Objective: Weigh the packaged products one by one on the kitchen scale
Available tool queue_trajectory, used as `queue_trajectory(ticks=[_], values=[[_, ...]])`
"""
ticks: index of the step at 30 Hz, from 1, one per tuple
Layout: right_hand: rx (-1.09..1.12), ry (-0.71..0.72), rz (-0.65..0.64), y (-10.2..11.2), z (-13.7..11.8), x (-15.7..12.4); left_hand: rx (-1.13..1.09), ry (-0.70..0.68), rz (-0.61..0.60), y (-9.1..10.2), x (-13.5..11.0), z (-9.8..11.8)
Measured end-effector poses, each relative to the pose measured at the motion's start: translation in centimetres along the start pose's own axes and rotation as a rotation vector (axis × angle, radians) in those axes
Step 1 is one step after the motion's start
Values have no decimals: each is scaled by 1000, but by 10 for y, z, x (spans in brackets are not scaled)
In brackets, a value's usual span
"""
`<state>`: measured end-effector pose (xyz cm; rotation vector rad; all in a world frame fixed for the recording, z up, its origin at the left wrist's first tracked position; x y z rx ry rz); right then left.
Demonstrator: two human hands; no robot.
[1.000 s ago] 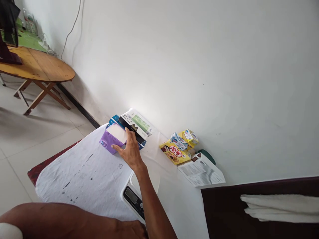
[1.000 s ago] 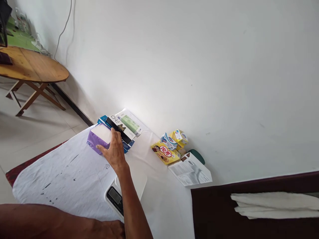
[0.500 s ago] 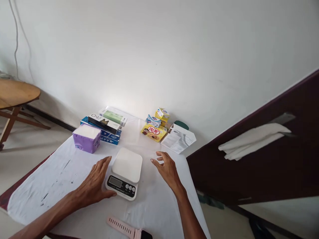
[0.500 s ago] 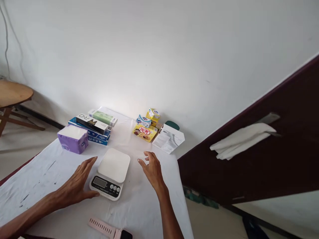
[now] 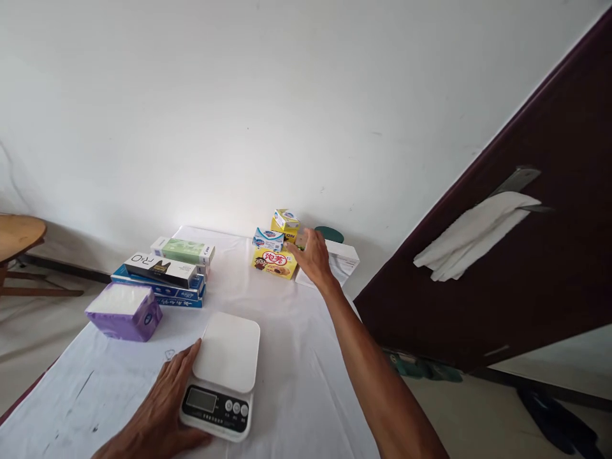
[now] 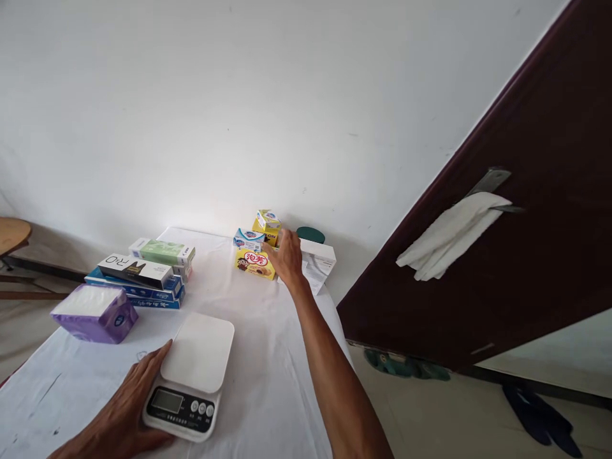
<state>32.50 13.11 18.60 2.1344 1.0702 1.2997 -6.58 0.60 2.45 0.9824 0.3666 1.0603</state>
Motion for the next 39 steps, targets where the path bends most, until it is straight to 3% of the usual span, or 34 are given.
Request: queue_trajectory(ticks=[5, 11, 15, 18, 21, 25, 29, 31, 34, 39], values=[[-103, -132, -28, -29, -3, 65, -18, -17, 15, -21, 16, 19], [-177, -253, -62, -53, -2, 99, -7, -51, -19, -60, 38, 25], [-187, -246, -79, -49, 0, 103, -67, -87, -73, -74, 49, 37], [-181, -178, -52, -30, -5, 95, -109, -74, -83, -68, 54, 48], [-160, -61, -33, -5, -16, 65, -127, -90, -126, -56, 49, 54], [56, 220, -23, 16, -35, -25, -108, -54, -167, -40, 28, 45], [243, 288, -194, 4, -45, -133, -84, -13, -104, -28, 6, 31], [287, 274, -255, -9, -48, -171, -75, -30, -69, -23, -2, 29], [336, 246, -280, -24, -50, -198, -56, -33, -40, -15, -8, 30], [492, 155, -272, -23, -42, -196, -83, 15, -42, -1, -6, 40]])
Point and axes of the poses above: each hand's wrist, its own x-axis towards the middle knuckle, its own y-axis out of the back of the hand, z = x × y, the point moved 4 cm from there along x, towards the middle knuckle, and after that the axes turned 9 degrees about y, right-handed, at the moved point
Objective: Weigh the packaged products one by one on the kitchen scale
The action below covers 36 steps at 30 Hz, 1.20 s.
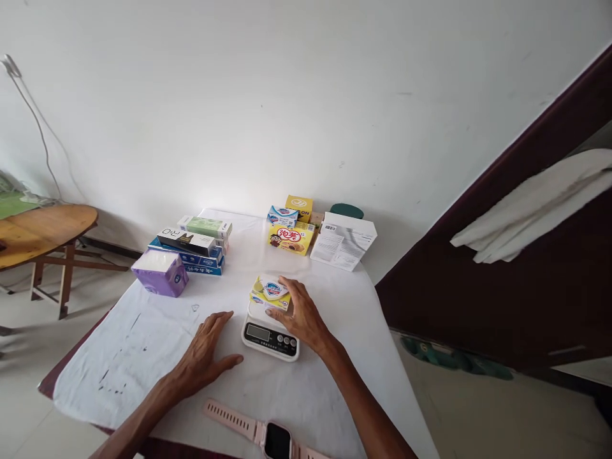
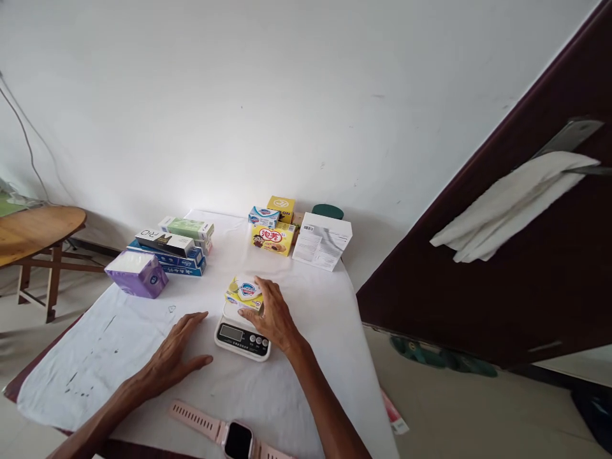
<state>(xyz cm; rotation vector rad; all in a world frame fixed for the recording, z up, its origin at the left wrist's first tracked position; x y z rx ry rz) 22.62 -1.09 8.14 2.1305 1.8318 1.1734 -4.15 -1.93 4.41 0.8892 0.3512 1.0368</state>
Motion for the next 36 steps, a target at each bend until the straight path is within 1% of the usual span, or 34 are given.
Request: queue_trajectory(ticks=[2, 5, 7, 9, 12, 14, 17, 19, 21, 23, 25, 27, 28, 29, 30, 31, 33, 36], values=[[142, -107, 145, 13, 11, 1, -23, 0, 10, 5, 6, 7], [324, -307, 409, 28, 39, 0, -27, -39, 49, 12, 24, 26], [362, -385, 491, 29, 57, -1, -9, -81, 64, 14, 42, 45], [390, -417, 509, 23, 70, 0, 27, -135, 57, 14, 62, 63], [443, -439, 501, 13, 79, 3, 107, -206, -20, 8, 92, 81], [469, -444, 483, 9, 82, 4, 175, -255, -97, 3, 109, 85], [497, -453, 465, 9, 89, 4, 282, -281, -177, -3, 126, 86], [519, -472, 491, 10, 94, 1, 331, -264, -199, -4, 133, 86], [514, -485, 505, 11, 97, -1, 343, -229, -193, 2, 136, 86], [459, -482, 473, 12, 96, -2, 334, -173, -140, 14, 131, 84], [381, -475, 425, 12, 93, -1, 331, -92, -50, 33, 119, 75], [339, -468, 407, 13, 90, -1, 338, 9, 60, 54, 102, 58], [335, -464, 407, 13, 89, 0, 340, 69, 134, 64, 93, 47], [335, -462, 412, 14, 89, 1, 357, 111, 182, 72, 84, 36], [331, -461, 417, 14, 89, 1, 384, 142, 203, 77, 77, 25], [318, -459, 420, 14, 90, 1, 418, 170, 211, 79, 71, 14], [277, -444, 418, 15, 91, 2, 480, 210, 211, 77, 64, -6], [259, -401, 419, 15, 90, 3, 528, 227, 236, 66, 64, -25]])
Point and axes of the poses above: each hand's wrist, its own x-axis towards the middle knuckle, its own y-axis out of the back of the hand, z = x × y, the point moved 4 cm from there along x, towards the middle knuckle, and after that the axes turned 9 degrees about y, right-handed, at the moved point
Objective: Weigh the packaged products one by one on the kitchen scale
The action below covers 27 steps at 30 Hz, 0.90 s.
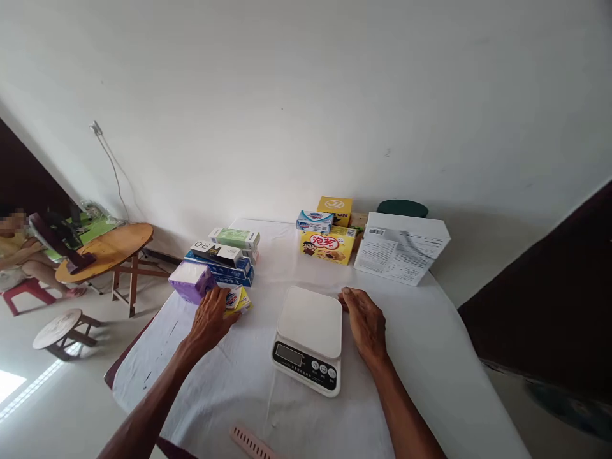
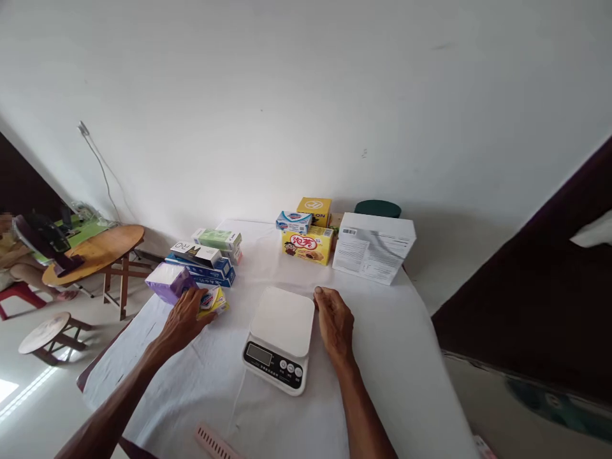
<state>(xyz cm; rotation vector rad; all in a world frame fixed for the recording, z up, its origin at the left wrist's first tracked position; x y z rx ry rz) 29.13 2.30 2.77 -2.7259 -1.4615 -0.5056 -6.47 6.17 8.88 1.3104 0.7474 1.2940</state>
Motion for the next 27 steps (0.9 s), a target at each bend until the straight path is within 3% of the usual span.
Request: queue_trajectory(ticks=[4, 7, 9, 12, 14, 16, 19, 23, 27], values=[[38, 29, 28, 1, -4, -1, 21, 11, 63, -17, 4, 0], [64, 50, 52, 3, -9, -2, 20, -30, 111, -14, 3, 9], [82, 59, 67, 4, -12, -2, 1, -100, 161, 0, 3, 27], [105, 60, 84, 5, -13, -3, -70, -242, 198, 29, 18, 80], [115, 61, 96, 4, -12, -4, -111, -372, 194, 46, 47, 128], [120, 65, 107, 4, -10, -4, -100, -433, 147, 54, 91, 173], [128, 80, 117, 4, -8, -4, 45, -377, -29, 45, 169, 221], [133, 95, 128, 4, -6, -1, 115, -362, -170, 24, 241, 249], [122, 85, 132, 3, -3, 1, 166, -332, -272, 5, 266, 249]])
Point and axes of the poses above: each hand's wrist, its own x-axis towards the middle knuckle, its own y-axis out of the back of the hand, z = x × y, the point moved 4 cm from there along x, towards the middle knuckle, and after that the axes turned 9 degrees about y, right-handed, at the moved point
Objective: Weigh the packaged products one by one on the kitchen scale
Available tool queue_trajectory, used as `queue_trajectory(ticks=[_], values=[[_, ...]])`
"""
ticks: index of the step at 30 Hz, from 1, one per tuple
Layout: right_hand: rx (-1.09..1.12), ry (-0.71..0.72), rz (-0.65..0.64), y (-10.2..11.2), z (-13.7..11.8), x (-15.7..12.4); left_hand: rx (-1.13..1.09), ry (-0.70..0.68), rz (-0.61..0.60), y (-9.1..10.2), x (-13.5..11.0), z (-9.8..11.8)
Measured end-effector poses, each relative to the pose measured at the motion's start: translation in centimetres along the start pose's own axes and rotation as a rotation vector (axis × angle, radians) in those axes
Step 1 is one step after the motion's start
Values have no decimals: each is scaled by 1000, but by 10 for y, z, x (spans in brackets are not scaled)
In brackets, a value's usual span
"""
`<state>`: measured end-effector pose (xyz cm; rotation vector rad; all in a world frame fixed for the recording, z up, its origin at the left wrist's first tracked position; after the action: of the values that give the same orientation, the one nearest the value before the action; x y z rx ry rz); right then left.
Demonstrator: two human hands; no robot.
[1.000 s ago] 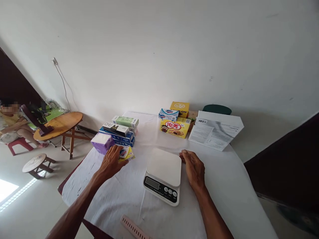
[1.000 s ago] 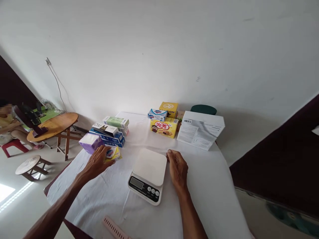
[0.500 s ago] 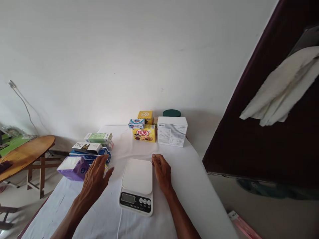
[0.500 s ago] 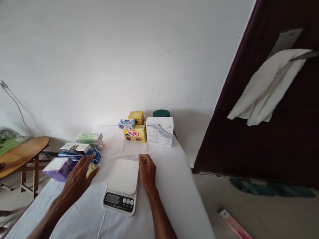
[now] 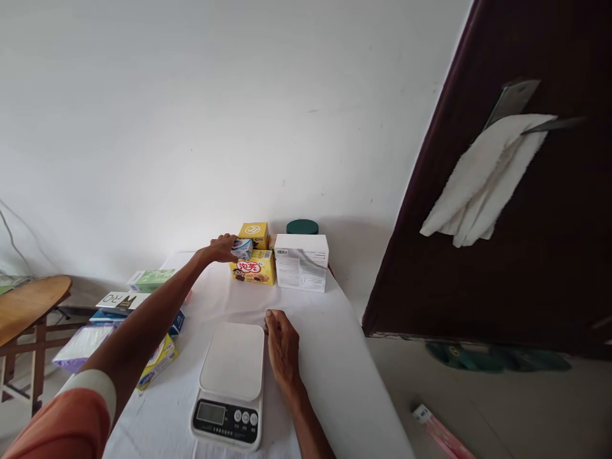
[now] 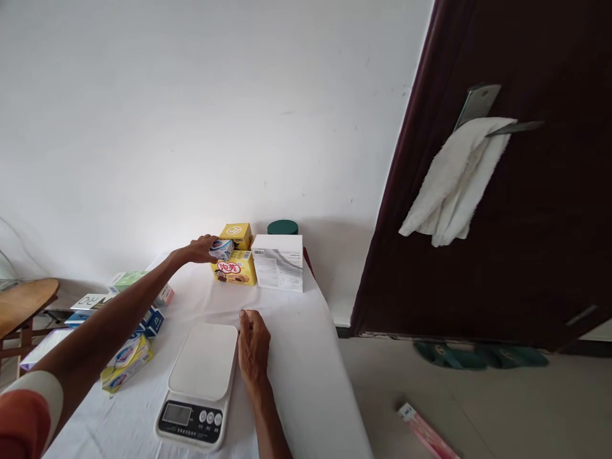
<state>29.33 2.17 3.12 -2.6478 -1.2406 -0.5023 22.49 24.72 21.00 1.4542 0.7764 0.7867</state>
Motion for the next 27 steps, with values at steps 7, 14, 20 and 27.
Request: queue_trajectory(ticks=[7, 14, 20, 27], values=[[-18, -27, -24, 0, 1, 1, -31, -9, 50, 8, -37, -20], [-26, -46, -9, -1, 1, 2, -76, -138, 16, -9, -177, -7], [-52, -64, -18, -1, -1, -1, -137, -179, -69, -60, -246, 8], [-73, -105, -47, -2, -7, 0, -195, -114, -79, -70, -253, 5]])
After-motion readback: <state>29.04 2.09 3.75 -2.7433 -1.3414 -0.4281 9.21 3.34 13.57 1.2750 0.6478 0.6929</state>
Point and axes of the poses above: each hand's wrist, its own x-axis towards the middle knuckle, its own y-axis out of the back of the hand, z = x × y, the point moved 4 cm from there along x, towards the middle knuckle, and after that the axes turned 9 degrees about y, right-handed, at the moved point
